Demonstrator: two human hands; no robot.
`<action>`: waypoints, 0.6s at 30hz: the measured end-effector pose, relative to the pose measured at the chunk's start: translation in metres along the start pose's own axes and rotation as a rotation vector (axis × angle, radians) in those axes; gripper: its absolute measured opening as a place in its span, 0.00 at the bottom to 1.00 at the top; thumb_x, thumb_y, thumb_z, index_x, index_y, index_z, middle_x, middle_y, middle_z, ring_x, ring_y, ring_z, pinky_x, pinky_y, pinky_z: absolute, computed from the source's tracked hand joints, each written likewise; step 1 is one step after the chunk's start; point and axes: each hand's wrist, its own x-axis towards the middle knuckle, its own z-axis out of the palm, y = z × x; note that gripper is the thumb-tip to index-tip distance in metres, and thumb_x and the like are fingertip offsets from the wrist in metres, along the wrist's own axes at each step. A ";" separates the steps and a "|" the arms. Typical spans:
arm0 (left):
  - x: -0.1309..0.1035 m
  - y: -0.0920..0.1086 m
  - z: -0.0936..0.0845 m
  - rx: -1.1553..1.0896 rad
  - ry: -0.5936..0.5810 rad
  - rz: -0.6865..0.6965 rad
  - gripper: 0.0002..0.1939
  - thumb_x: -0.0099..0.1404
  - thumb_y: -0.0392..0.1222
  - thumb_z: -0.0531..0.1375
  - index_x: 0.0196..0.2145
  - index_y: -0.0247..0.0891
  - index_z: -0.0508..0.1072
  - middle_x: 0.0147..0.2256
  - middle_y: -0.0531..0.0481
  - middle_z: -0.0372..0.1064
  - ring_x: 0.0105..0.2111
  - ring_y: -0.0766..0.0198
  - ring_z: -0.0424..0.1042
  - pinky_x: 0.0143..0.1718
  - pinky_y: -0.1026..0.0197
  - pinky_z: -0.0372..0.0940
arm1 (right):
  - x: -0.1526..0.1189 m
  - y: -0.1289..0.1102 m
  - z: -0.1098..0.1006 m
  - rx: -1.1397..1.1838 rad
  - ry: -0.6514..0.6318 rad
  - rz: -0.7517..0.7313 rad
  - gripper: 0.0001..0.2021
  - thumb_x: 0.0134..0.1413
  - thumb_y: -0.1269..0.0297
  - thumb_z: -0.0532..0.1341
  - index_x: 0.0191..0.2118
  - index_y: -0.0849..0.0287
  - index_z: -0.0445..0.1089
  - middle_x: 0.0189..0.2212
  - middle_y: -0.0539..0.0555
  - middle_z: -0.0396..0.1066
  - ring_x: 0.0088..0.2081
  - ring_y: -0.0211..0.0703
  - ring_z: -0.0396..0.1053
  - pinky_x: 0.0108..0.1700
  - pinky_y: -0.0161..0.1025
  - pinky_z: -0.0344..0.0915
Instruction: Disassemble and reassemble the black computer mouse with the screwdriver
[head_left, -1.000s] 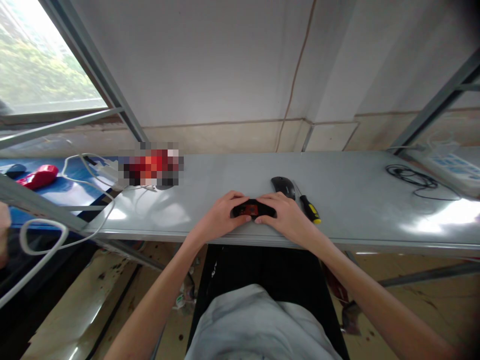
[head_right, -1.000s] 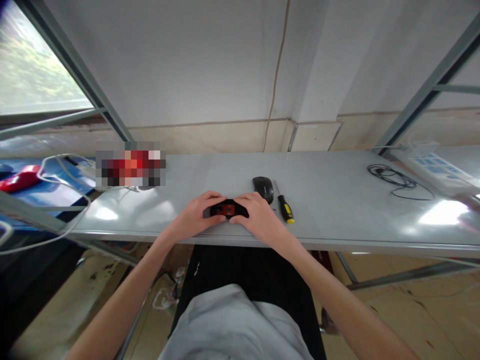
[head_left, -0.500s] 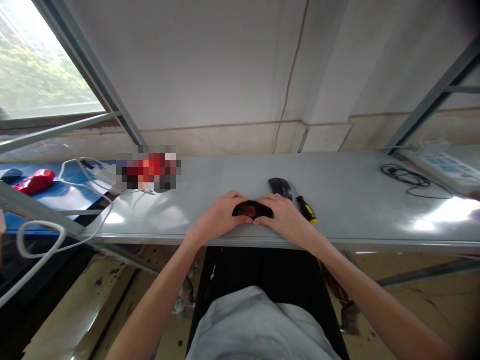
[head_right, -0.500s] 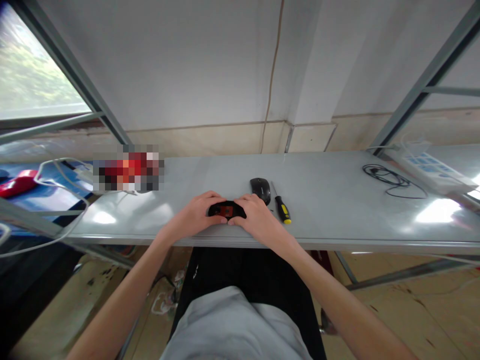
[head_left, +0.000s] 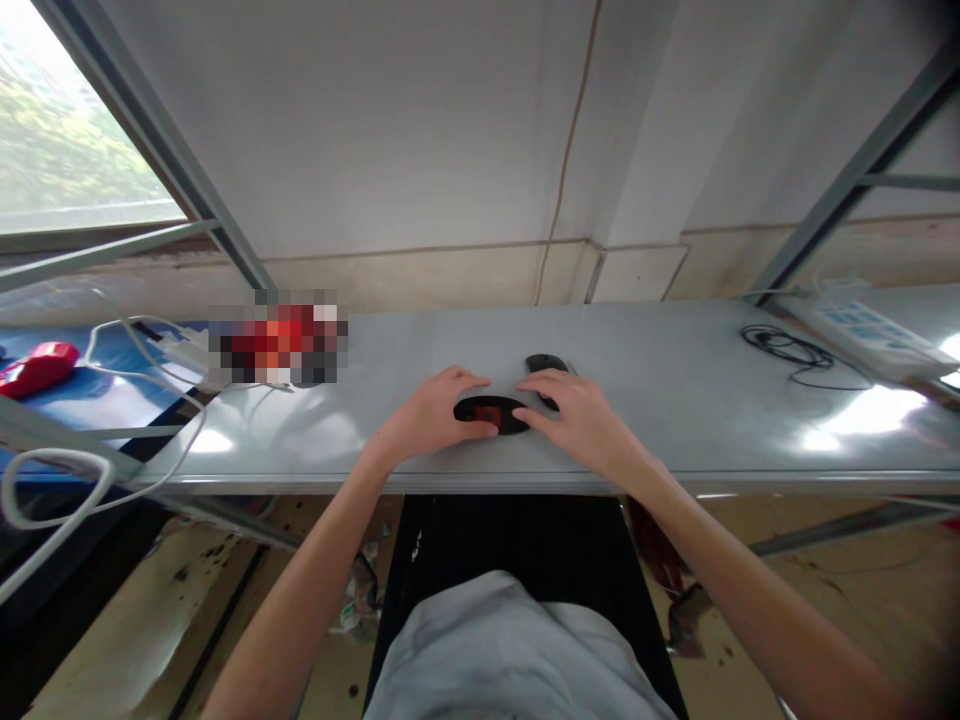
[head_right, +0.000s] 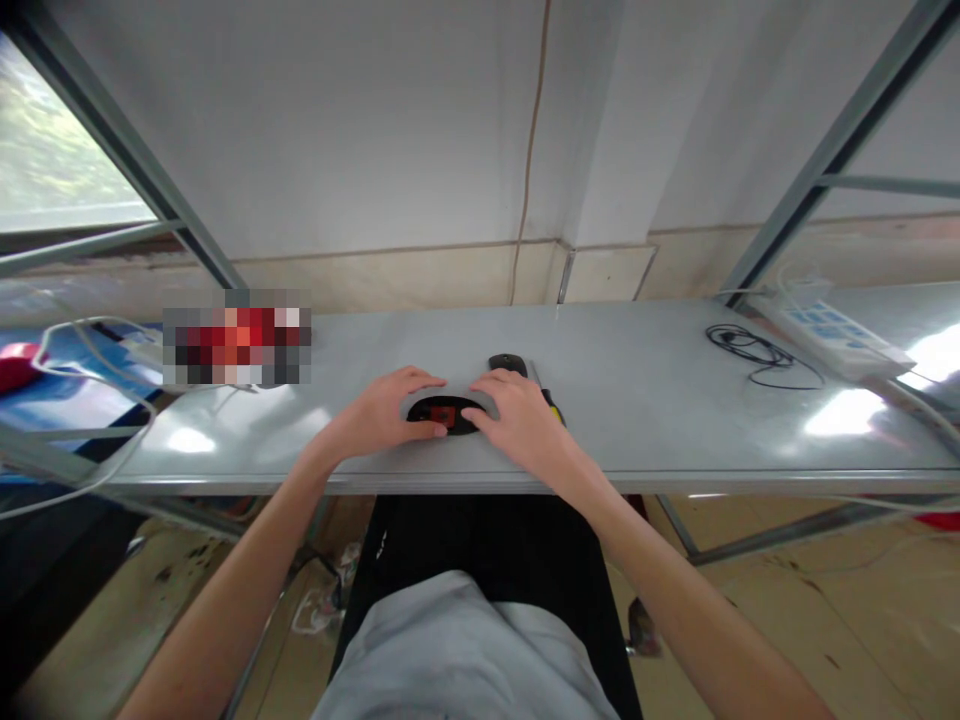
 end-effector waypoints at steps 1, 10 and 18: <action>0.004 0.002 0.000 -0.028 0.051 0.023 0.27 0.67 0.53 0.72 0.59 0.42 0.77 0.54 0.42 0.75 0.53 0.50 0.76 0.58 0.48 0.71 | 0.002 0.004 -0.005 -0.025 0.030 0.024 0.11 0.68 0.63 0.65 0.50 0.58 0.81 0.51 0.61 0.81 0.51 0.56 0.78 0.57 0.50 0.71; 0.086 -0.010 0.020 0.082 -0.040 0.132 0.20 0.72 0.40 0.62 0.60 0.37 0.77 0.55 0.41 0.77 0.52 0.52 0.78 0.61 0.47 0.69 | 0.017 0.039 -0.014 -0.283 0.077 0.229 0.16 0.72 0.56 0.60 0.40 0.60 0.81 0.39 0.65 0.80 0.46 0.60 0.75 0.47 0.51 0.71; 0.112 -0.011 0.031 0.091 -0.137 0.216 0.18 0.67 0.33 0.64 0.53 0.41 0.82 0.50 0.45 0.82 0.54 0.50 0.79 0.60 0.47 0.70 | 0.023 0.026 -0.006 -0.268 -0.027 0.261 0.19 0.64 0.47 0.68 0.42 0.60 0.80 0.38 0.66 0.80 0.41 0.60 0.78 0.42 0.48 0.71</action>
